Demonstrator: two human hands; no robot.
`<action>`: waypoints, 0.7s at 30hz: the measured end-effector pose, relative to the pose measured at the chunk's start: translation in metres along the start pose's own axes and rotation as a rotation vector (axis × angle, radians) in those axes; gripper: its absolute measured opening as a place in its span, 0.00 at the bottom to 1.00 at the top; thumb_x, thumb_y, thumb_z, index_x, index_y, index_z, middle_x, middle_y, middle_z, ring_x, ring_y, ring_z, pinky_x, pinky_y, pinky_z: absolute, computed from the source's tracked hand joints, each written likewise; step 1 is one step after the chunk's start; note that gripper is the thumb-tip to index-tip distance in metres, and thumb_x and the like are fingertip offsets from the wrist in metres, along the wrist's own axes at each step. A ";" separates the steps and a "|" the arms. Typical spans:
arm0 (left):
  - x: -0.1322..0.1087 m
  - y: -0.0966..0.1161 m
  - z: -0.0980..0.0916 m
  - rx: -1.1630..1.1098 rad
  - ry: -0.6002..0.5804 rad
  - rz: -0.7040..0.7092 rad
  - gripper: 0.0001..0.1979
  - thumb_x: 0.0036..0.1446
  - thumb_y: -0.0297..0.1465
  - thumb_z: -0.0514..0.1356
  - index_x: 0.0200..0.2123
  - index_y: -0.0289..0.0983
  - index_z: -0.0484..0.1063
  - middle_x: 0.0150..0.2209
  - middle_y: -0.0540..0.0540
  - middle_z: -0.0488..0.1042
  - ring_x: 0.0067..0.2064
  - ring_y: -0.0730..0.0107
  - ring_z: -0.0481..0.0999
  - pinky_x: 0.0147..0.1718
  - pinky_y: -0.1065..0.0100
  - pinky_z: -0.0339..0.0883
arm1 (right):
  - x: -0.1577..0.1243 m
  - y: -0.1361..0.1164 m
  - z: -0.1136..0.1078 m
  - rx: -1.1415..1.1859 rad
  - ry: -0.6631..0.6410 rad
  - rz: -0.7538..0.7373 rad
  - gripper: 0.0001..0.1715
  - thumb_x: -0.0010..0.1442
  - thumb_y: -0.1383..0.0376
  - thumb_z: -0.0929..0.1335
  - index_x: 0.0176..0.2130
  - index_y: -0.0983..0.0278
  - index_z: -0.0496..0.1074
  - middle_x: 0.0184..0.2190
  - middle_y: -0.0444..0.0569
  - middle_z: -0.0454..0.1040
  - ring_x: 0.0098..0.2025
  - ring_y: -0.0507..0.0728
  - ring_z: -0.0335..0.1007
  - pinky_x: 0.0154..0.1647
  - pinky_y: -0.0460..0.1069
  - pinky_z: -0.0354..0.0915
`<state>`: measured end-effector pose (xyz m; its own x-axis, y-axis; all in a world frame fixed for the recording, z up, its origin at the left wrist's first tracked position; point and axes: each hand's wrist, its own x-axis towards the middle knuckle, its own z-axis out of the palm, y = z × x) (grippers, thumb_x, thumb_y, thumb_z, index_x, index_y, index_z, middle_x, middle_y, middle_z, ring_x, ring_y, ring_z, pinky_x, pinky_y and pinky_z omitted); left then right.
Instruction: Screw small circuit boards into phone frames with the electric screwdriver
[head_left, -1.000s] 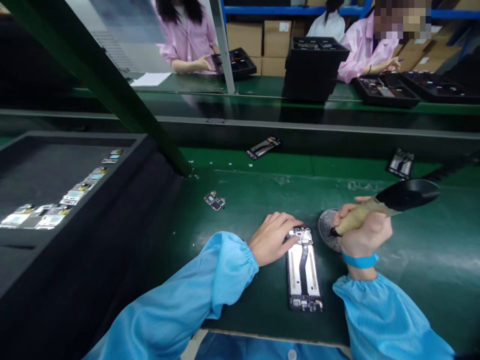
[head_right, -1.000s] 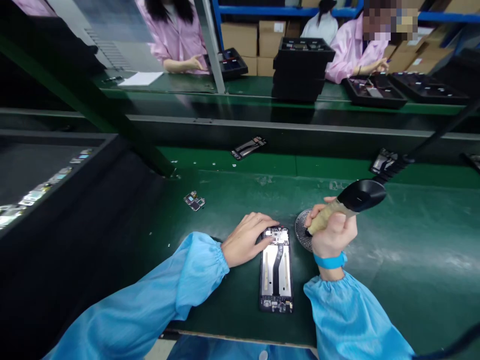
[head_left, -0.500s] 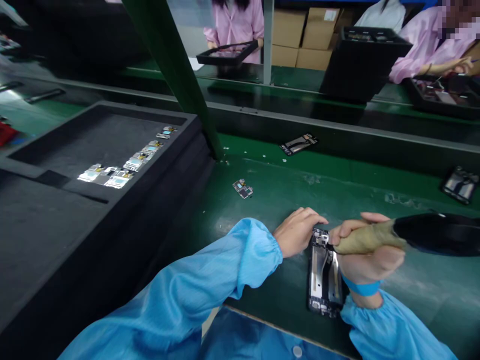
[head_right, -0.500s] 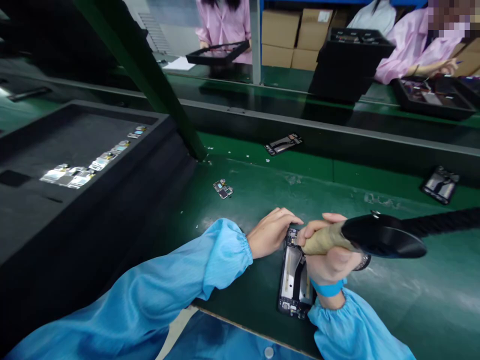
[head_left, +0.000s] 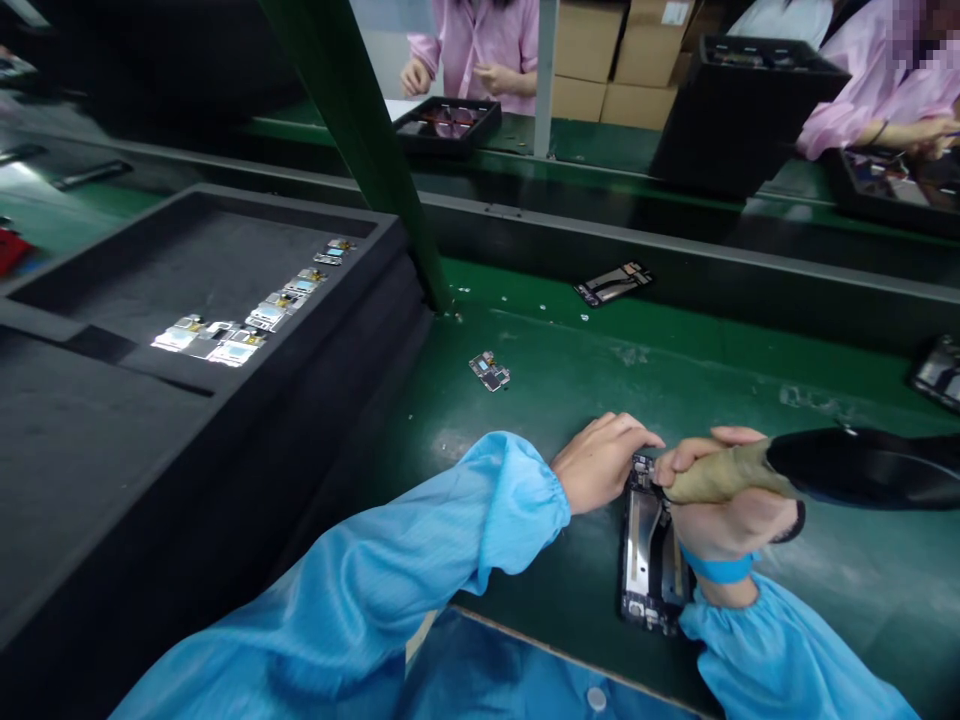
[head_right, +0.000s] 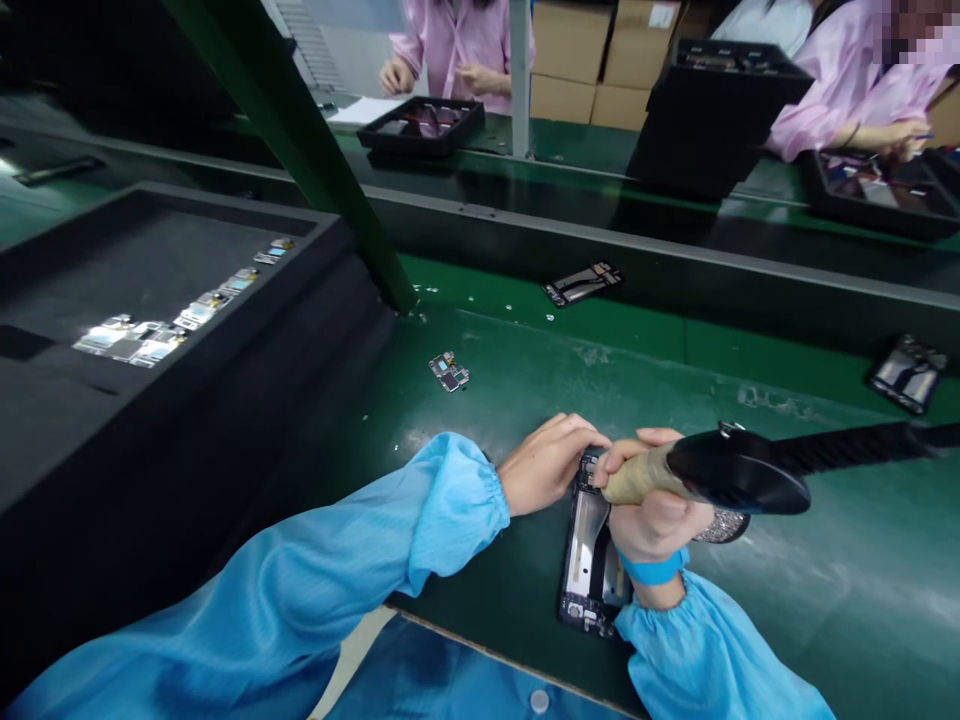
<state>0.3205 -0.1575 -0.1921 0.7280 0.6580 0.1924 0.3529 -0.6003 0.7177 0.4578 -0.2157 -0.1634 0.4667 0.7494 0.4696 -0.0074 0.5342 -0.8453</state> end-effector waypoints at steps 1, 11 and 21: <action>0.000 0.000 0.000 0.004 -0.001 -0.004 0.25 0.68 0.17 0.55 0.62 0.42 0.74 0.58 0.43 0.78 0.57 0.59 0.76 0.61 0.58 0.72 | -0.001 0.000 0.000 -0.007 0.004 -0.011 0.34 0.65 0.32 0.70 0.51 0.55 0.74 0.23 0.41 0.71 0.17 0.57 0.65 0.19 0.54 0.66; 0.001 -0.001 0.000 0.033 -0.018 -0.001 0.23 0.68 0.17 0.55 0.60 0.43 0.74 0.57 0.44 0.78 0.57 0.60 0.76 0.60 0.59 0.71 | -0.009 0.006 -0.003 -0.034 -0.022 -0.015 0.36 0.67 0.32 0.69 0.53 0.58 0.73 0.25 0.42 0.73 0.20 0.57 0.68 0.22 0.53 0.66; -0.004 0.008 -0.009 0.113 -0.017 0.024 0.18 0.74 0.23 0.54 0.60 0.41 0.76 0.56 0.42 0.79 0.57 0.58 0.77 0.58 0.58 0.70 | 0.017 -0.008 -0.011 0.025 0.083 0.026 0.34 0.68 0.32 0.66 0.50 0.57 0.71 0.23 0.39 0.71 0.17 0.56 0.65 0.20 0.52 0.66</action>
<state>0.3147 -0.1608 -0.1809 0.7466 0.6355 0.1966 0.3984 -0.6638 0.6330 0.4753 -0.2120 -0.1516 0.5376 0.7288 0.4241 -0.0422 0.5256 -0.8497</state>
